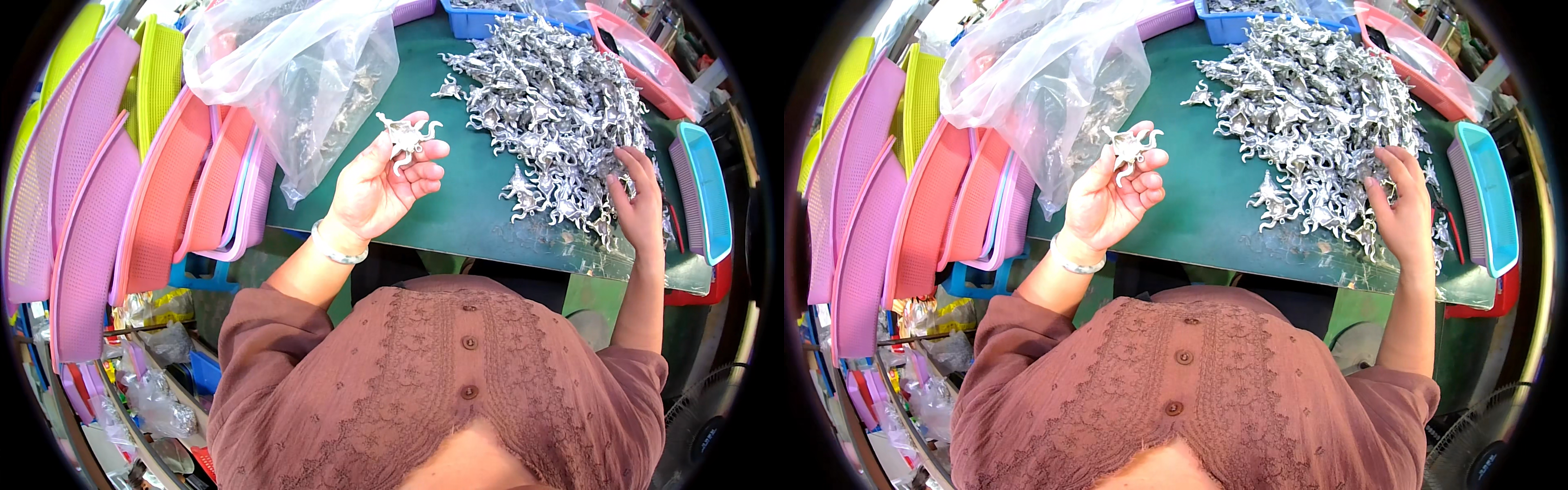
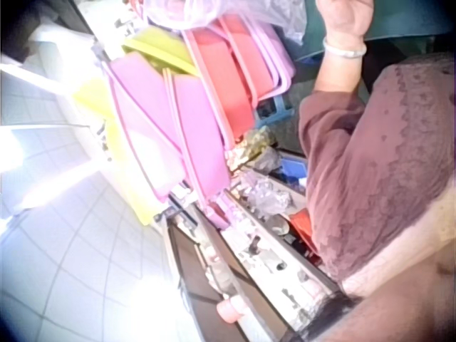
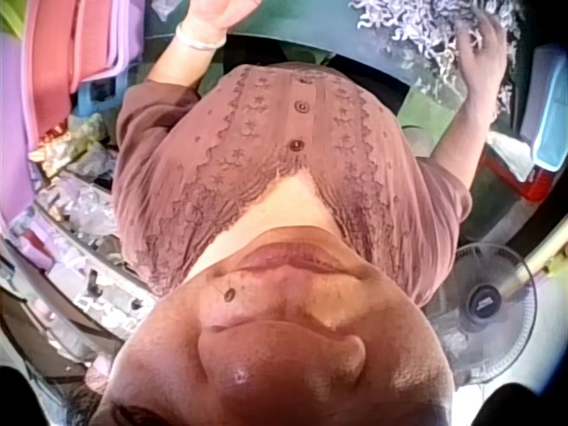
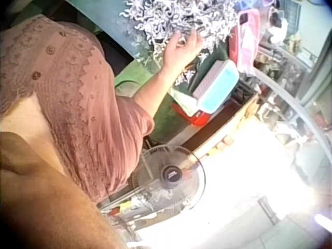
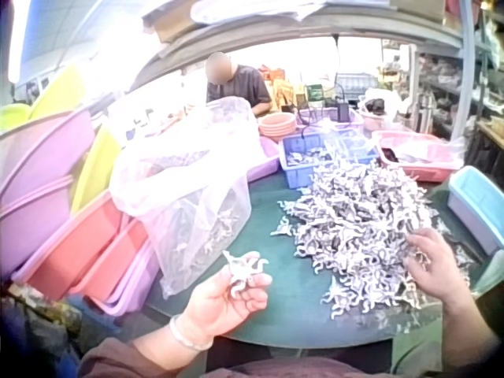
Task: The person picks up small silver metal parts from a pile on a green table and uses red-handled pliers to trim excess material. The trimmed parts are placed into a clear plastic bag.
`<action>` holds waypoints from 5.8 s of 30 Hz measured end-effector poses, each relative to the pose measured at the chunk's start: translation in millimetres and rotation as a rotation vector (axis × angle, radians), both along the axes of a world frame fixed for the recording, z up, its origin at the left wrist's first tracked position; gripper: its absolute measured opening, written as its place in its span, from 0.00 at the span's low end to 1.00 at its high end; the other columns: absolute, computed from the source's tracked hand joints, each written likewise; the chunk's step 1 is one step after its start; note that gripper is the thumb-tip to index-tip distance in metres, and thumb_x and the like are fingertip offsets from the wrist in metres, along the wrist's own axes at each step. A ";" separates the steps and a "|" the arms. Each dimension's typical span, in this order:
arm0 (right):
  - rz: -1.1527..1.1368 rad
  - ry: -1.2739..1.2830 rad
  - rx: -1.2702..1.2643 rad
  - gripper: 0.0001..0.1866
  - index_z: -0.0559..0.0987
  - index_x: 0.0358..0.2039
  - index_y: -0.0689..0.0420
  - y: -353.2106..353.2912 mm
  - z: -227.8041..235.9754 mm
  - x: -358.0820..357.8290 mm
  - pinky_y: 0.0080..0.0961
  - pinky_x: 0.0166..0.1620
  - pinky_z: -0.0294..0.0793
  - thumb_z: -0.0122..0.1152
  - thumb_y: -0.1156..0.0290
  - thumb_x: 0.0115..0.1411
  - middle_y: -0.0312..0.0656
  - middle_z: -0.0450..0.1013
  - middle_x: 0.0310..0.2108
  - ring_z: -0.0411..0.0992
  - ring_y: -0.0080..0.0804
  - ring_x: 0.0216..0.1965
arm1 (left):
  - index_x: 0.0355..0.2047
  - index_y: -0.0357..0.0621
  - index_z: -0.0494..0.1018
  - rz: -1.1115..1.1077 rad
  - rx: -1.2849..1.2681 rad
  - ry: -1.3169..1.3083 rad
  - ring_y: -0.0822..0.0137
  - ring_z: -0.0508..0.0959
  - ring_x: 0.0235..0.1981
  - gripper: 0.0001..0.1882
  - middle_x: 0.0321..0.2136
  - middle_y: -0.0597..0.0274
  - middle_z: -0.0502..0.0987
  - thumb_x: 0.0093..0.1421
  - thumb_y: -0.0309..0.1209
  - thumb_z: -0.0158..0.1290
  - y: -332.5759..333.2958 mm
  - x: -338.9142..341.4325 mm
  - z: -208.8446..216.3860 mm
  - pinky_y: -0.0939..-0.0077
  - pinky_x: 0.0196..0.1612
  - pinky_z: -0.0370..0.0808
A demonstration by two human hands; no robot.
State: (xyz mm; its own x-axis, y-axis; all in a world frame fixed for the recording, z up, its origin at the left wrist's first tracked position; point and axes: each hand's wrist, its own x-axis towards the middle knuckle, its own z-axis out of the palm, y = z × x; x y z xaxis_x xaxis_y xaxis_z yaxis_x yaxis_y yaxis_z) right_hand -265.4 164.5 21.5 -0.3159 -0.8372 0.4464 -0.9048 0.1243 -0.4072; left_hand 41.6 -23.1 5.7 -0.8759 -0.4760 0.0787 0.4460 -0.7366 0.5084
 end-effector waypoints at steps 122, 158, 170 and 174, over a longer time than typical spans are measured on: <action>0.458 -1.169 0.315 0.11 0.75 0.30 0.60 -48.7 -10.8 62.1 0.12 0.26 0.63 0.51 0.66 0.57 0.31 0.67 0.19 0.63 0.15 0.21 | 0.31 0.41 0.71 -0.120 -0.543 -0.704 0.78 0.70 0.19 0.08 0.23 0.66 0.74 0.58 0.33 0.46 14.2 -53.8 11.6 0.87 0.26 0.69; 0.295 -1.600 0.245 0.10 0.73 0.23 0.60 -50.9 -35.3 76.2 0.13 0.20 0.61 0.51 0.68 0.56 0.35 0.68 0.16 0.63 0.19 0.15 | 0.42 0.34 0.66 -0.200 -0.255 -0.647 0.70 0.74 0.24 0.14 0.28 0.56 0.74 0.60 0.31 0.38 16.1 -43.7 3.4 0.79 0.31 0.73; 0.278 -1.655 0.248 0.09 0.73 0.23 0.60 -54.7 -34.2 79.6 0.14 0.19 0.61 0.51 0.69 0.55 0.35 0.68 0.15 0.63 0.20 0.14 | 0.43 0.34 0.65 -0.199 -0.240 -0.625 0.70 0.75 0.26 0.14 0.28 0.57 0.74 0.60 0.29 0.38 12.7 -40.3 -1.3 0.78 0.32 0.73; 0.288 -1.665 0.265 0.10 0.73 0.23 0.61 -56.3 -35.5 79.2 0.14 0.19 0.61 0.51 0.69 0.55 0.35 0.67 0.15 0.63 0.20 0.14 | 0.43 0.34 0.65 -0.195 -0.252 -0.632 0.70 0.75 0.26 0.14 0.28 0.58 0.74 0.60 0.29 0.38 12.3 -39.8 -1.5 0.79 0.32 0.73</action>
State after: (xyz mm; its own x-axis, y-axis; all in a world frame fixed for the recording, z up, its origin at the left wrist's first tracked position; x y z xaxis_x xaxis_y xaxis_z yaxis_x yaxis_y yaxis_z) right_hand -186.2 108.2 -14.0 -0.0980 -0.9376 -0.3337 0.4396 0.2601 -0.8597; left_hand 1.8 -10.8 4.2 -0.8577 -0.3399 -0.3856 -0.1189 -0.5987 0.7921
